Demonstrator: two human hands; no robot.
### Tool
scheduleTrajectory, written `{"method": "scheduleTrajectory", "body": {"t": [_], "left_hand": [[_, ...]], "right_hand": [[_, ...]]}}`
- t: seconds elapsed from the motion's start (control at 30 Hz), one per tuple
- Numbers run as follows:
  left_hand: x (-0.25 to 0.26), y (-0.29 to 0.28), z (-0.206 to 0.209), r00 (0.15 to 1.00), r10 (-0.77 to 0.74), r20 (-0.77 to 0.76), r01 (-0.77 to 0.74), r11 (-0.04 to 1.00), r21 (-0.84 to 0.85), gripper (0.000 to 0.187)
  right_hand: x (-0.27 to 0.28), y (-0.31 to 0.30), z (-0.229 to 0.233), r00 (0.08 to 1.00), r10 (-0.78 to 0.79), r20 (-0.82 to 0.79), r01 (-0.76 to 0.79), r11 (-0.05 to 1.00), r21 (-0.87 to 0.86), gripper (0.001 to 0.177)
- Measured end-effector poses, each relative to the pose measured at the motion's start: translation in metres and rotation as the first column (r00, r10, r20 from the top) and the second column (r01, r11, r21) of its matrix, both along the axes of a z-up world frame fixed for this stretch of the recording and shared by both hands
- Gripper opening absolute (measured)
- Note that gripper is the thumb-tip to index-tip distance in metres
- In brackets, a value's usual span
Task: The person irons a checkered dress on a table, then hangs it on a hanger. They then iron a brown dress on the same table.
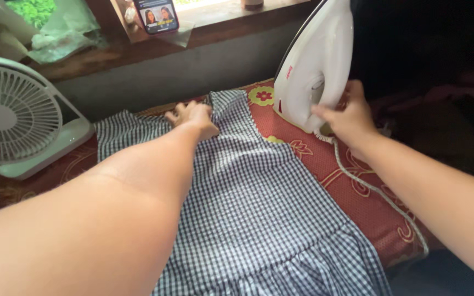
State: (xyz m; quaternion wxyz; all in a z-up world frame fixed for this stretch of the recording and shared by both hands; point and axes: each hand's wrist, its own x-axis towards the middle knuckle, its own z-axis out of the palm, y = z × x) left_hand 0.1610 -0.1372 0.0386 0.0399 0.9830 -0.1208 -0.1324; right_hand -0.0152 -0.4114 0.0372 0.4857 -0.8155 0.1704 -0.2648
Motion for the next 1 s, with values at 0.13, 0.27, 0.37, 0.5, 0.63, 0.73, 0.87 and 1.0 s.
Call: {"method": "scheduleTrajectory", "body": {"t": [0.13,0.27,0.37,0.5,0.63,0.73,0.87,1.0], "left_hand": [[-0.003,-0.009,-0.006,0.956,-0.147,0.255,0.216,0.938,-0.269,0.068],[-0.029,-0.029,-0.008,0.946,-0.299,0.122,0.312,0.750,-0.583,0.062],[-0.069,-0.049,-0.005,0.787,-0.615,0.051,0.220,0.203,-0.954,0.074],[-0.109,-0.057,0.023,0.684,-0.714,0.148,0.419,0.218,-0.881,0.083],[-0.138,-0.063,0.046,0.613,-0.778,-0.135,0.284,0.376,-0.882,0.051],[-0.155,-0.086,0.049,0.455,-0.830,-0.323,-0.119,0.303,-0.946,0.043],[-0.192,-0.133,0.057,0.437,-0.855,-0.280,0.203,0.398,-0.895,0.055],[-0.255,-0.171,0.078,0.261,-0.851,-0.455,0.379,0.524,-0.763,0.061]], "right_hand": [[-0.023,0.015,-0.028,0.917,-0.372,-0.143,0.346,0.921,-0.179,0.053],[-0.032,0.036,-0.037,0.945,-0.210,-0.249,0.225,0.974,0.033,0.014],[-0.021,0.055,-0.010,0.947,-0.043,-0.317,0.127,0.960,0.250,0.027],[-0.046,0.090,0.042,0.944,0.217,-0.251,0.071,0.606,0.793,0.051],[-0.094,0.102,0.077,0.945,0.238,-0.225,0.032,0.617,0.787,0.049],[-0.134,0.089,0.084,0.980,0.095,-0.172,0.058,0.695,0.717,0.028],[-0.203,0.051,0.102,0.978,-0.204,-0.041,0.175,0.700,0.692,0.017],[-0.291,0.006,0.118,0.874,-0.484,0.037,0.317,0.628,0.710,0.014]]}}
